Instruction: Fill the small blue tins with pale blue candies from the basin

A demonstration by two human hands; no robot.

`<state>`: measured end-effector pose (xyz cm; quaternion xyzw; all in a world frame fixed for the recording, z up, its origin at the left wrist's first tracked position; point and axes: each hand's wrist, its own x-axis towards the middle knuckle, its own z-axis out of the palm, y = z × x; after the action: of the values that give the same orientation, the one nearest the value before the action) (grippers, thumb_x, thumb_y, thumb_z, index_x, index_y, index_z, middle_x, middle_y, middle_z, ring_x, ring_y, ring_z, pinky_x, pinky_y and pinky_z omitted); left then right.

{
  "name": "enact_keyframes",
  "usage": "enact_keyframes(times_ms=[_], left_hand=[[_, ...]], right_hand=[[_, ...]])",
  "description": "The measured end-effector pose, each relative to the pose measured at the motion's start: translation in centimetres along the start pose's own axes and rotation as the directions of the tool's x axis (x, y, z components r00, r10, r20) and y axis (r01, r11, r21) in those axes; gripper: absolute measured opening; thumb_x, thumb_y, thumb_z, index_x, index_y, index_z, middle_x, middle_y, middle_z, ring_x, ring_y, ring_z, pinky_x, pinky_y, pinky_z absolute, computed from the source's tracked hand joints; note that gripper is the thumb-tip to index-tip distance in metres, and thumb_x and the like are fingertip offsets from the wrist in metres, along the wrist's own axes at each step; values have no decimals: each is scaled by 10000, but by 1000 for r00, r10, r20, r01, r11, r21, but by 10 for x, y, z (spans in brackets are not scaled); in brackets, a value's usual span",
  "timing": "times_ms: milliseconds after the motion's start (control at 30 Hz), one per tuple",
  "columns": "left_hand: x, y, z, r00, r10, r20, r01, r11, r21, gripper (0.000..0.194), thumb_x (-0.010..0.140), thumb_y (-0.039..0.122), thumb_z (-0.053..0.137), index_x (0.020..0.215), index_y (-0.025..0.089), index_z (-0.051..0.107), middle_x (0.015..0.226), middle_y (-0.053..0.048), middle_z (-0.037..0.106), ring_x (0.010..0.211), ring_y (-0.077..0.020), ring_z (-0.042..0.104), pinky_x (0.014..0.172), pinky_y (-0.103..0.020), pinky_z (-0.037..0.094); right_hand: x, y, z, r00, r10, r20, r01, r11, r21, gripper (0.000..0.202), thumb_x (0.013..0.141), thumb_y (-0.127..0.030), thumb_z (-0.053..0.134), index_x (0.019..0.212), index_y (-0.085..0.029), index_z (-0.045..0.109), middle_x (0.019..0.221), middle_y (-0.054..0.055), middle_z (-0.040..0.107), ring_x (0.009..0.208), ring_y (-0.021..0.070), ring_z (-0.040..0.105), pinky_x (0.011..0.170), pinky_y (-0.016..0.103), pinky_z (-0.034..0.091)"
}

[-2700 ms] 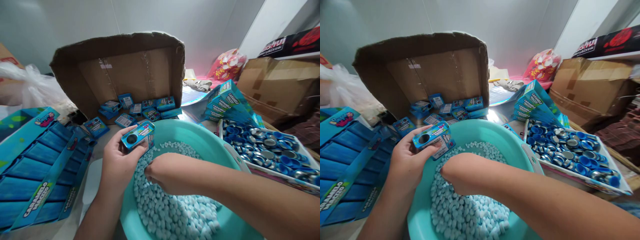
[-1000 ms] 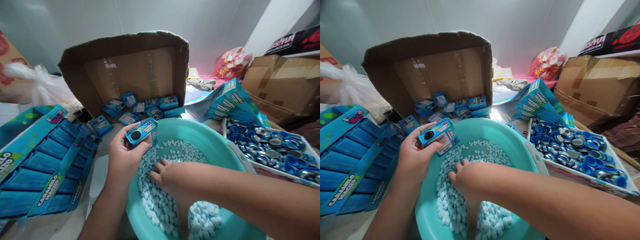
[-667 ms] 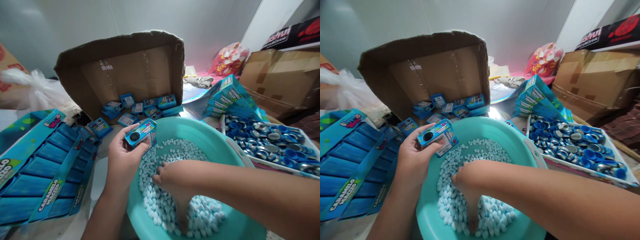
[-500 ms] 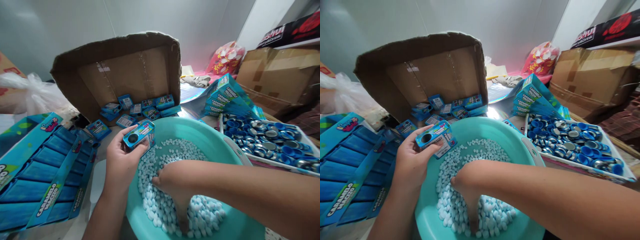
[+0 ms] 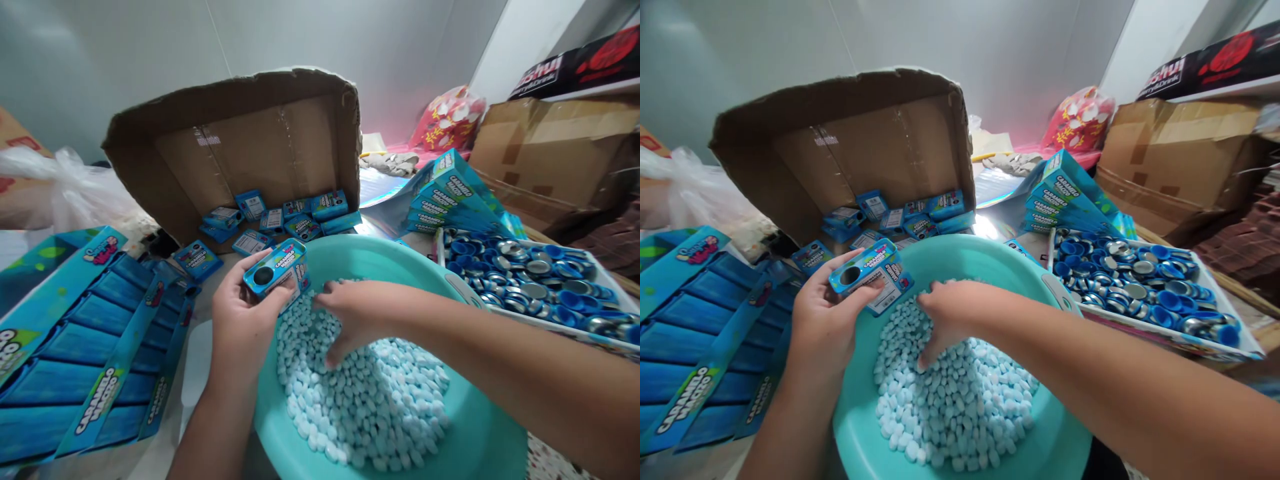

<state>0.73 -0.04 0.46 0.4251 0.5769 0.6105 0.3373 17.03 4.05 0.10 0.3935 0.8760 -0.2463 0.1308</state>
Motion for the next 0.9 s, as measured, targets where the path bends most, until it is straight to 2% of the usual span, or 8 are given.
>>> enact_keyframes(times_ms=[100, 167, 300, 467, 567, 667, 800, 900], left_hand=[[0, -1, -1, 1000, 1, 21, -1, 1000, -1, 580, 564, 231, 876, 1116, 166, 709, 973, -47, 766, 893, -225, 736, 759, -270, 591], [0, -2, -2, 999, 21, 30, -21, 1000, 14, 564, 589, 230, 871, 1126, 169, 709, 985, -48, 767, 907, -222, 736, 761, -264, 592], [3, -4, -6, 996, 47, 75, -49, 998, 25, 531, 626, 221, 854, 1133, 171, 706, 966, -39, 773, 879, -201, 737, 735, -238, 591], [10, -8, -8, 997, 13, 78, -11, 999, -30, 540, 617, 216, 856, 1132, 169, 700, 940, -31, 775, 849, -191, 735, 716, -227, 586], [9, -10, -8, 993, 12, 117, -5, 998, -57, 520, 631, 207, 847, 1129, 177, 702, 971, -31, 775, 891, -195, 738, 781, -246, 590], [8, -11, -9, 992, 13, 126, -4, 998, -66, 523, 632, 216, 855, 1130, 178, 700, 991, -31, 776, 898, -193, 741, 797, -249, 591], [7, -12, -10, 992, 25, 121, -21, 999, -32, 523, 647, 224, 855, 1144, 183, 694, 1048, -37, 773, 952, -197, 735, 824, -247, 587], [8, -14, -10, 992, 17, 126, -14, 1000, -20, 517, 667, 224, 845, 1158, 191, 687, 1052, -34, 772, 962, -195, 734, 830, -245, 587]], right_hand=[[18, 3, 10, 992, 53, -117, -51, 999, 18, 704, 852, -512, 658, 1391, -70, 563, 1370, 271, 539, 1245, 468, 526, 961, 532, 490], [32, 1, 18, 993, 12, -121, -6, 999, 51, 688, 924, -501, 564, 1459, -74, 492, 1491, 256, 458, 1350, 446, 453, 1065, 523, 437], [40, -8, 29, 979, -199, -39, 202, 952, 231, 1011, 801, -724, 608, 1531, -66, 373, 1605, 234, 319, 1461, 412, 327, 1203, 501, 301], [7, -12, 31, 934, -338, 113, 290, 906, 308, 1209, 594, -801, 730, 1521, -99, 403, 1569, 217, 391, 1418, 414, 390, 1214, 514, 272], [-16, -6, 33, 903, -396, 167, 337, 894, 296, 1214, 522, -748, 815, 1498, -128, 446, 1471, 194, 506, 1330, 383, 478, 1180, 469, 339], [-28, 1, 40, 891, -428, 152, 371, 879, 300, 1127, 547, -710, 832, 1471, -165, 486, 1369, 171, 576, 1234, 355, 542, 1131, 446, 392], [-26, 6, 56, 879, -468, 93, 435, 866, 246, 988, 601, -729, 790, 1402, -206, 543, 1253, 153, 626, 1125, 342, 579, 1035, 454, 447], [-19, 7, 70, 857, -515, 36, 493, 837, 236, 984, 595, -755, 774, 1369, -186, 558, 1228, 163, 631, 1109, 346, 566, 1022, 475, 430]])
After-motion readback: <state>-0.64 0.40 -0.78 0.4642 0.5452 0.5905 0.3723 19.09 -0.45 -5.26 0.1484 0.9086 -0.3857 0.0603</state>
